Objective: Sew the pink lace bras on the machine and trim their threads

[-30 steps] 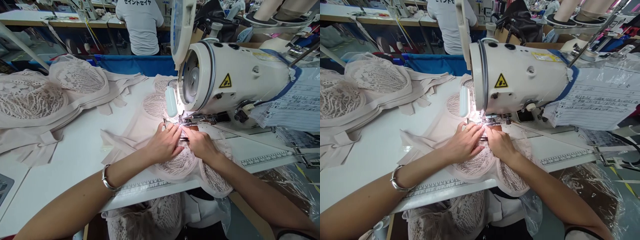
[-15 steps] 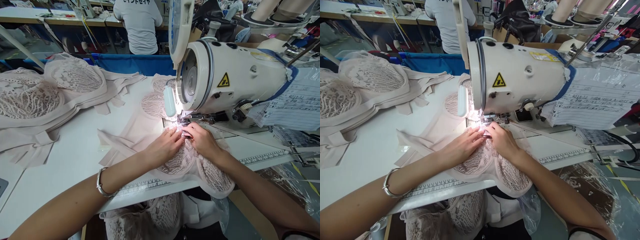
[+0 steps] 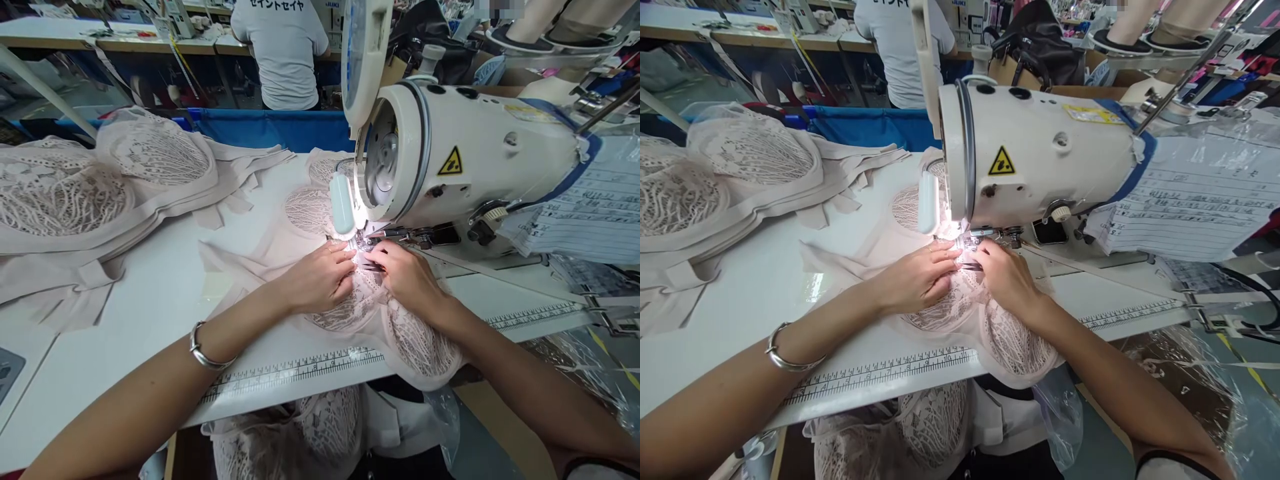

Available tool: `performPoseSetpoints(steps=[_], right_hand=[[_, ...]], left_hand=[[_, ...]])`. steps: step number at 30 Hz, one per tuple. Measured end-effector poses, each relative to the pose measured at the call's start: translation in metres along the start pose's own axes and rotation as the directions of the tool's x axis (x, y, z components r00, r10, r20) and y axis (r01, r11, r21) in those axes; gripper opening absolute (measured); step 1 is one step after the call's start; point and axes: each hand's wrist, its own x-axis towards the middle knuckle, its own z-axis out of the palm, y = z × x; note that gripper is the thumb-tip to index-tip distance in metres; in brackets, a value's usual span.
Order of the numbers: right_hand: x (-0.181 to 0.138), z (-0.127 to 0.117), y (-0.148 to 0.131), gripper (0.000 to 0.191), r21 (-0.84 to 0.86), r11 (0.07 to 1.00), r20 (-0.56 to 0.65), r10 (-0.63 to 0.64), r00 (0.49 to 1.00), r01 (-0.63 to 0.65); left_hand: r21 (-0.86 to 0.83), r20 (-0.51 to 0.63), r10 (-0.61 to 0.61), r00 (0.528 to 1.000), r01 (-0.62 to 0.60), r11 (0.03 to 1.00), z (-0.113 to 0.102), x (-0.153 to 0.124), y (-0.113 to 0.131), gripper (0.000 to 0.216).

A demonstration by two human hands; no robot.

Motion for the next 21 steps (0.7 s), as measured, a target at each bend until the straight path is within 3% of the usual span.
performPoseSetpoints(steps=[5,9,14,18,21], right_hand=[[-0.043,-0.005,-0.014,0.015,-0.057,0.99,-0.078,0.121,0.99,-0.126],[-0.065,0.005,-0.018,0.024,-0.129,0.99,-0.12,0.042,0.992,-0.057],[-0.056,0.01,-0.001,0.033,-0.168,0.981,-0.206,-0.127,0.97,0.092],[-0.048,0.009,0.006,0.01,-0.122,0.99,-0.162,-0.093,0.982,0.074],[-0.05,0.009,0.005,0.01,-0.081,0.995,-0.133,-0.071,0.989,0.06]], left_hand=[[0.157,0.039,0.06,0.997,-0.065,0.986,0.005,0.001,0.017,0.026],[0.186,0.045,0.119,0.992,-0.125,0.974,0.009,-0.002,0.024,0.029],[0.186,0.045,0.09,0.995,-0.097,0.978,0.01,-0.003,0.024,0.037],[0.135,0.012,0.079,0.997,-0.08,0.988,0.016,-0.003,0.023,0.039],[0.123,-0.003,0.119,0.993,-0.118,0.985,0.02,-0.005,0.021,0.041]])
